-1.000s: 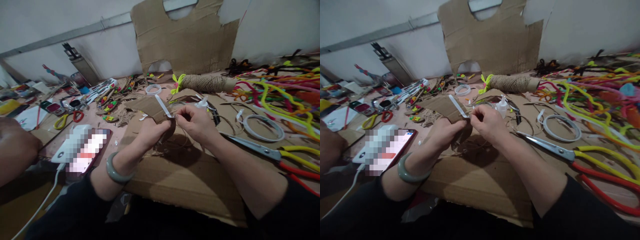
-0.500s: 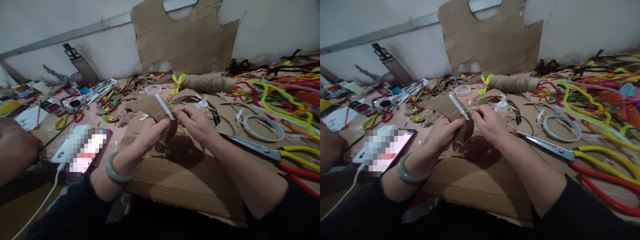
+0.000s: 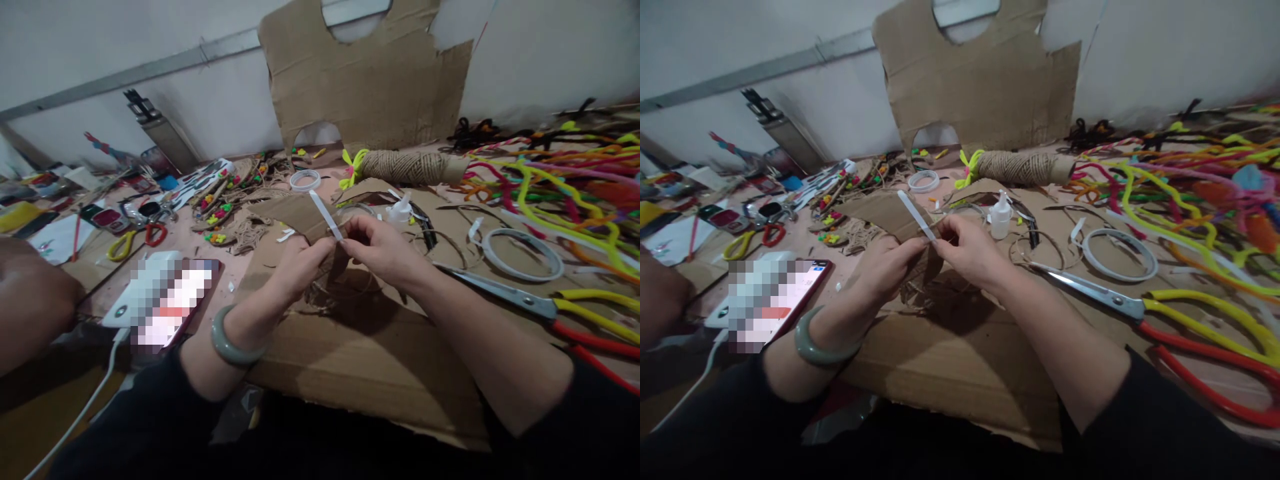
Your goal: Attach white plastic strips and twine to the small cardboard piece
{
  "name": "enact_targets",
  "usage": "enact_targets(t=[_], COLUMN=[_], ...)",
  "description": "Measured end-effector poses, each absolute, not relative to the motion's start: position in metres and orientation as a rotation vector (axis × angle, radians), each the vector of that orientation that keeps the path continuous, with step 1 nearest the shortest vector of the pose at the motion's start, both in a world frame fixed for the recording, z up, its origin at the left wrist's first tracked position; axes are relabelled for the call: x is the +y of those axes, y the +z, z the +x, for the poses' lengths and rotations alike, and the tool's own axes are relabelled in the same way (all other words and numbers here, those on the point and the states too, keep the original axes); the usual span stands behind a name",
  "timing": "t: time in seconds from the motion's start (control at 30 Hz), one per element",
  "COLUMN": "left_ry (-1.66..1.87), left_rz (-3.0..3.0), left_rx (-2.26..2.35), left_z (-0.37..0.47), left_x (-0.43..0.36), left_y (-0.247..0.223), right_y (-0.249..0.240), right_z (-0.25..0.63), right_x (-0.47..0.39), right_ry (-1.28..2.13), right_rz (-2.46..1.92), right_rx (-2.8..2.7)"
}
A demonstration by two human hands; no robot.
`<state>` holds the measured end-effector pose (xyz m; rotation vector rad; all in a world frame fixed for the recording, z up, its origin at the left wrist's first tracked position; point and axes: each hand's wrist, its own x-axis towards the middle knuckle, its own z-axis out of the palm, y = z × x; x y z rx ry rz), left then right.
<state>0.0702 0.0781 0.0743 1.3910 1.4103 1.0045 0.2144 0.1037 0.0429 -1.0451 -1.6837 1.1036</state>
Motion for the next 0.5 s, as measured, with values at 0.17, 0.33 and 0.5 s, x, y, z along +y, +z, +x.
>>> enact_targets(t=[0.17,0.33,0.5], left_ry=[1.087,1.102,1.103], left_rz=[1.327,1.269,1.233], left_rx=[1.375,1.383,1.279], left_z=[0.068,0.064,0.061], left_x=[0.081,0.086,0.089], left_y=[0.066,0.055,0.048], right_y=[0.043,0.039,0.035], right_z=[0.211,0.210,0.212], right_x=[0.101,0.100,0.101], right_ry=[1.135,1.069,1.074], right_rz=[-1.049,-1.060,-1.048], right_rx=[-1.627,-1.652,-1.684])
